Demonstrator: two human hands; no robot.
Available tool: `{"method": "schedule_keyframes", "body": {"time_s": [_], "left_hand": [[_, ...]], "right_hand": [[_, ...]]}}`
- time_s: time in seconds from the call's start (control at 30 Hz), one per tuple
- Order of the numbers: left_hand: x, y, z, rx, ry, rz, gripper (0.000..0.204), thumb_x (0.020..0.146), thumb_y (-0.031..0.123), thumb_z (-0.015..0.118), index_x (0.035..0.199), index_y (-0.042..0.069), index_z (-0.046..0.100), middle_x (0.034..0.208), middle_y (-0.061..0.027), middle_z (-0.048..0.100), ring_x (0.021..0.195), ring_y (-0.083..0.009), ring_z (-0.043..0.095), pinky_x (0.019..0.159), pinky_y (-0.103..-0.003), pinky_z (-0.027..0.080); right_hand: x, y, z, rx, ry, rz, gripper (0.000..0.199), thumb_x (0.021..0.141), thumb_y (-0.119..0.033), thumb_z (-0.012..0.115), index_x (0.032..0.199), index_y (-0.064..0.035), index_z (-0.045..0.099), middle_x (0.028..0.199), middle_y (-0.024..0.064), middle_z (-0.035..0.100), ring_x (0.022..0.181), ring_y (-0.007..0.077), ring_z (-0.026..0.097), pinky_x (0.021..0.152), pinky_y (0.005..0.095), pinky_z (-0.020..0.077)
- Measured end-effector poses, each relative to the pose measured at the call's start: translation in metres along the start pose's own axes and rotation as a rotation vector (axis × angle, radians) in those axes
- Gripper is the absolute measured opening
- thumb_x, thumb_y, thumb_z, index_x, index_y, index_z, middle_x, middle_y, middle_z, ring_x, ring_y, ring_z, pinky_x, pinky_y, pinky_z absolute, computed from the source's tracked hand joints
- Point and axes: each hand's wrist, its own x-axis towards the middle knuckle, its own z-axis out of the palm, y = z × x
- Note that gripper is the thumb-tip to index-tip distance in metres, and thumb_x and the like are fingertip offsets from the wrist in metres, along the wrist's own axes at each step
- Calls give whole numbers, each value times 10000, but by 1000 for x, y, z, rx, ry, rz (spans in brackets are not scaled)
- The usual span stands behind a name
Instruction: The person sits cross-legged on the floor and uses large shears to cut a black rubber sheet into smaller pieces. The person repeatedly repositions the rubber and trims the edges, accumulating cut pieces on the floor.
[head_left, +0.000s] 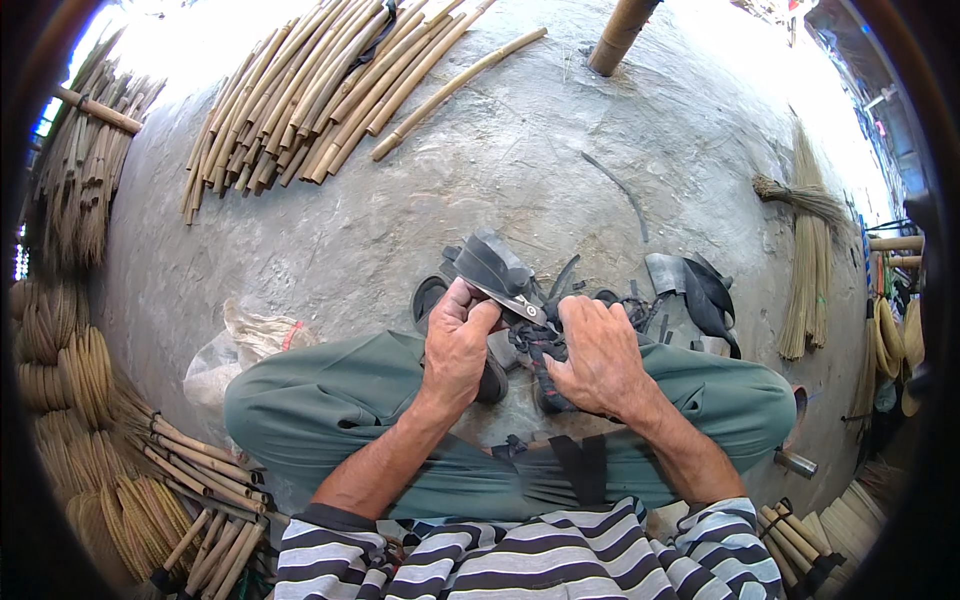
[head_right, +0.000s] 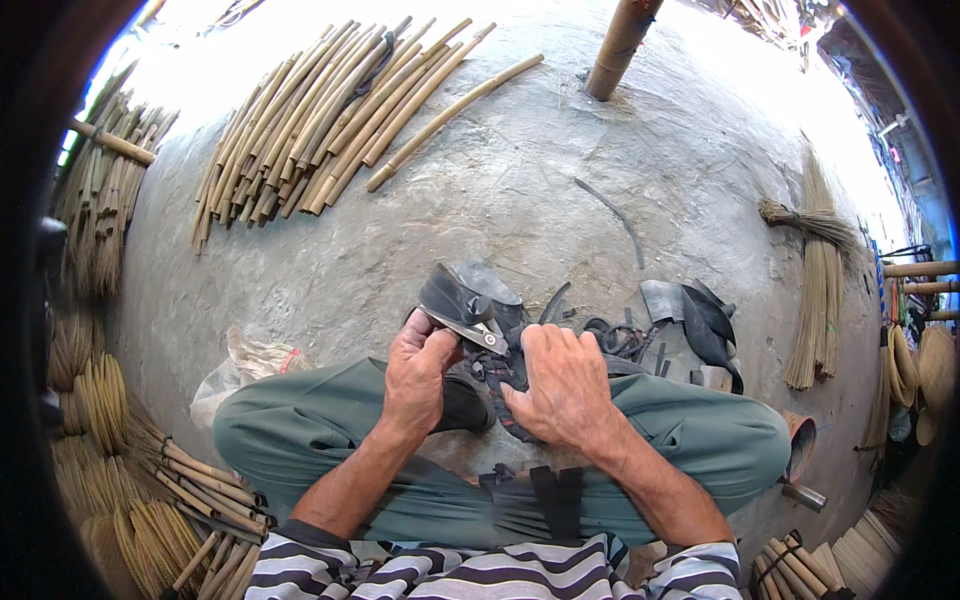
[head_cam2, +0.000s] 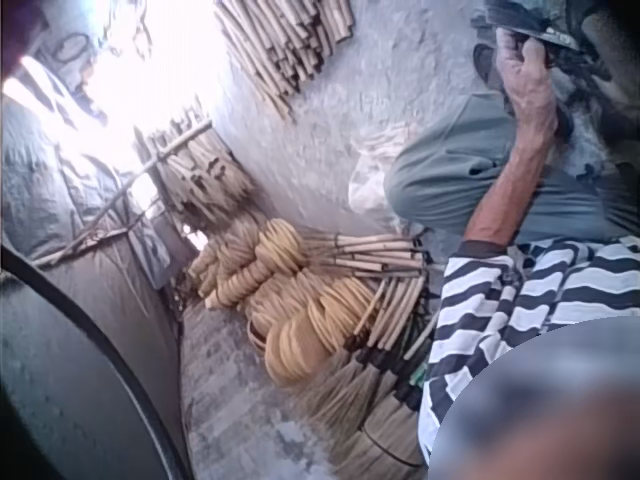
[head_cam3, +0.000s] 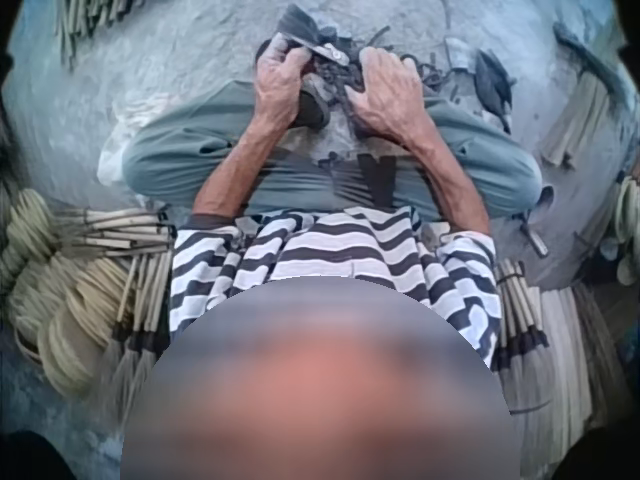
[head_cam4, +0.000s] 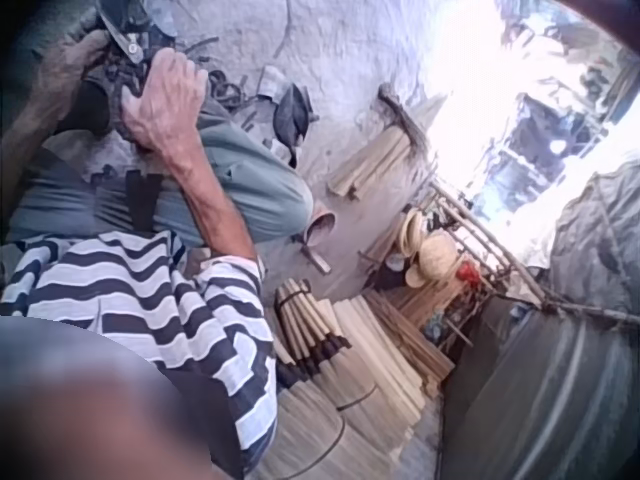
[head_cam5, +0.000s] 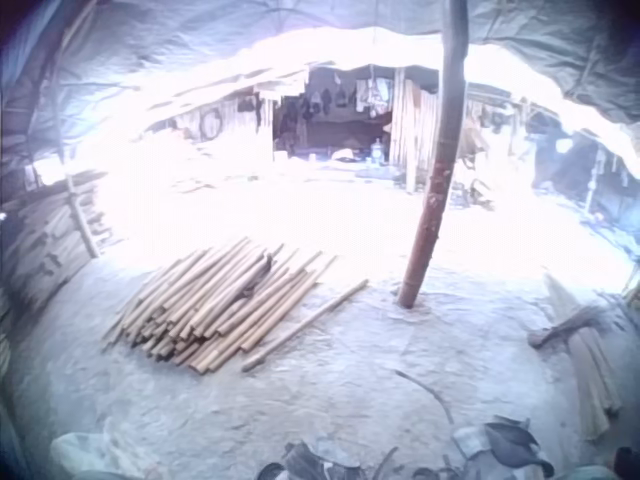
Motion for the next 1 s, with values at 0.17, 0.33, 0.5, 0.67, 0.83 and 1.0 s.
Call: {"method": "schedule_keyframes", "body": {"time_s": [0.17,0.33,0.5,0.67,0.83,1.0], "left_hand": [[5,4,-6,27,-16,4,231,1002,94,580,1209,72,680,1107,0,730,965,-85,677,878,-294,538],[9,7,-8,-32,64,-84,186,1008,111,593,1167,60,674,1018,7,707,843,-58,616,788,-251,501],[7,11,-4,-24,66,-48,198,1009,118,603,1183,52,670,1014,2,709,846,-62,621,796,-254,507],[5,9,-1,0,-15,-11,222,1002,92,588,1199,27,668,1023,-2,706,862,-59,615,797,-246,502],[4,12,-6,167,-81,-11,271,966,67,574,1213,36,682,1104,-11,724,912,-76,644,833,-271,517],[5,12,-7,46,-29,-88,265,973,86,578,1219,53,671,1058,3,720,886,-70,638,833,-277,520]], "right_hand": [[-1,-3,-7,40,-181,123,414,823,-347,803,938,-15,585,783,185,690,774,391,707,713,484,515],[-1,-3,-6,86,-265,168,400,856,-351,785,905,-9,585,744,197,679,749,399,713,701,503,550],[1,0,-4,61,-185,86,396,842,-342,788,927,-18,579,801,178,677,783,382,700,709,492,491],[2,0,-3,-3,-139,50,416,803,-329,806,975,-32,571,888,159,677,865,346,671,731,442,398],[2,-3,-7,44,-97,77,396,820,-315,782,973,-28,555,881,181,653,859,389,654,747,476,442],[1,-6,-13,121,-284,196,380,860,-315,759,959,-7,560,792,211,668,791,441,693,721,528,530]]}}
